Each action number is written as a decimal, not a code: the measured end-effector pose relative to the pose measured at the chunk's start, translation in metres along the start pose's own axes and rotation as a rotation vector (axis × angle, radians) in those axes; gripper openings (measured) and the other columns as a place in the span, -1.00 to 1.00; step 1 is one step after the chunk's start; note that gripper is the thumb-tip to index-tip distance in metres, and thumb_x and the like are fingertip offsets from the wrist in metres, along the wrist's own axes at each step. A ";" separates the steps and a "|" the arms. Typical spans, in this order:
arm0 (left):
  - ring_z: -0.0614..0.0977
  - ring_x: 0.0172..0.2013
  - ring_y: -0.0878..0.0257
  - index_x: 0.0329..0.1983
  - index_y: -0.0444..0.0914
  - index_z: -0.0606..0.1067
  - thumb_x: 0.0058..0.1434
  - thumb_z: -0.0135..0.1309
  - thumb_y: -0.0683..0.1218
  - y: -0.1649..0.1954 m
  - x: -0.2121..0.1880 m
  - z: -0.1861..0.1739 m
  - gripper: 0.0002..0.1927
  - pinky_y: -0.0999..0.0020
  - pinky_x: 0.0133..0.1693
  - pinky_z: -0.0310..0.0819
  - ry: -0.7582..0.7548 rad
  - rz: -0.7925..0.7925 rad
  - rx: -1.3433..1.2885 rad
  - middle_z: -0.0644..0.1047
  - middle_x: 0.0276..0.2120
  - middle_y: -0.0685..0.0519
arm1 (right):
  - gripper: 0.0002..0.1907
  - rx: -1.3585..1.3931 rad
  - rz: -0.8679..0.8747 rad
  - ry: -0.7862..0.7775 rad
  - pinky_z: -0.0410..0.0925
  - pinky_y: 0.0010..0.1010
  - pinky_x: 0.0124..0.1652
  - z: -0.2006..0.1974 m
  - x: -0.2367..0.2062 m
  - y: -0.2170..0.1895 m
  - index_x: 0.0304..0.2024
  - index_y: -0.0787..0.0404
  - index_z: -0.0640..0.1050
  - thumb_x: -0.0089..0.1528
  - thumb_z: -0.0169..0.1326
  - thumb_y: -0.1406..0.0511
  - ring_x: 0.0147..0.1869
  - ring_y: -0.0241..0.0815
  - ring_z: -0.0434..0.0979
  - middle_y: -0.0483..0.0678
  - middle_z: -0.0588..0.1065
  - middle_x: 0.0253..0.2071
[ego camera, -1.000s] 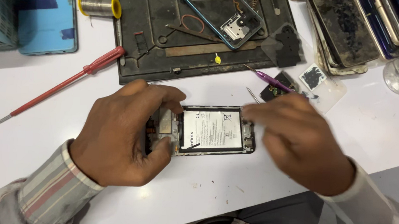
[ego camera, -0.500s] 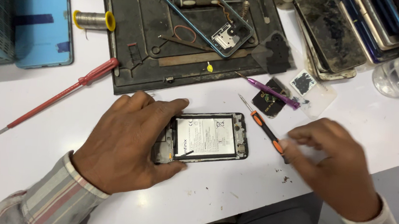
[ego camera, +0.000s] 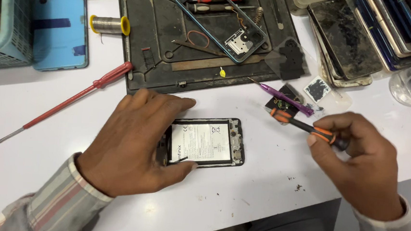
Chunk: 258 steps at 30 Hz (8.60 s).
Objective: The person repairs a disassembled Infinix smartphone on a workbench. They unscrew internal screws with a screwdriver, pry at the frame, remove and reseat the battery, spray liquid onto a small circuit board, scrub it with a brush and blue pry tool, then fit the board back into the phone body.
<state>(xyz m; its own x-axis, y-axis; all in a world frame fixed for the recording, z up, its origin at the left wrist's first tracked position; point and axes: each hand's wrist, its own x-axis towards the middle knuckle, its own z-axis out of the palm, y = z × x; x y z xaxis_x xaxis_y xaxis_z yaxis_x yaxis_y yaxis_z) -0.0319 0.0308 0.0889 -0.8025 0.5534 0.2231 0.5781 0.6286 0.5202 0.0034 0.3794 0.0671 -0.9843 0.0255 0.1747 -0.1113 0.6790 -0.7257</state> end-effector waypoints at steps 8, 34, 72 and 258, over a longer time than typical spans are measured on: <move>0.42 -0.10 -0.01 0.08 -0.41 0.47 -0.18 0.40 0.10 0.021 0.041 0.029 -0.21 0.12 -0.07 0.28 -0.156 0.028 0.025 0.47 -0.15 -0.10 | -0.78 0.942 -0.072 -0.143 0.39 -0.41 -0.40 0.023 0.082 0.017 -0.17 0.20 0.40 0.54 -0.06 0.23 -0.42 -0.24 0.47 -0.05 0.45 -0.39; 0.44 -0.02 0.05 0.20 -0.34 0.42 -0.19 0.46 0.16 -0.028 0.077 0.101 -0.09 0.12 0.00 0.27 -0.208 -0.048 -0.147 0.43 -0.06 -0.03 | -0.87 0.876 0.113 -0.520 0.33 -0.40 -0.52 0.071 0.133 0.105 -0.21 0.53 0.49 0.32 -0.03 0.49 -0.50 -0.22 0.41 0.18 0.47 -0.47; 0.41 -0.08 0.09 -0.05 -0.18 0.43 -0.19 0.45 0.13 -0.020 0.069 0.106 -0.32 0.17 -0.08 0.24 -0.233 -0.072 -0.147 0.41 -0.13 0.06 | -0.90 0.491 0.080 -0.567 0.38 -0.53 -0.62 0.083 0.119 0.088 -0.29 0.37 0.59 0.22 0.12 0.40 -0.58 -0.34 0.57 0.03 0.63 -0.49; 0.68 0.03 0.01 -0.11 -0.29 0.28 0.01 0.37 0.17 -0.023 0.074 0.101 -0.34 0.20 0.00 0.62 0.342 0.101 -0.208 0.54 0.04 -0.23 | -0.74 1.167 0.078 -0.514 0.37 -0.36 -0.48 0.082 0.120 0.100 -0.19 0.41 0.43 0.44 -0.05 0.28 -0.50 -0.16 0.44 0.17 0.49 -0.43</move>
<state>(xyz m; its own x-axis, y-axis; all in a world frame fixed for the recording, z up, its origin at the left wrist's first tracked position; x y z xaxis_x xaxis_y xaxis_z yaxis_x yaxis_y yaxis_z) -0.0896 0.1122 0.0095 -0.7661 0.3712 0.5247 0.6427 0.4366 0.6295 -0.1367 0.3903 -0.0395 -0.9042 -0.4267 0.0183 0.1525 -0.3624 -0.9194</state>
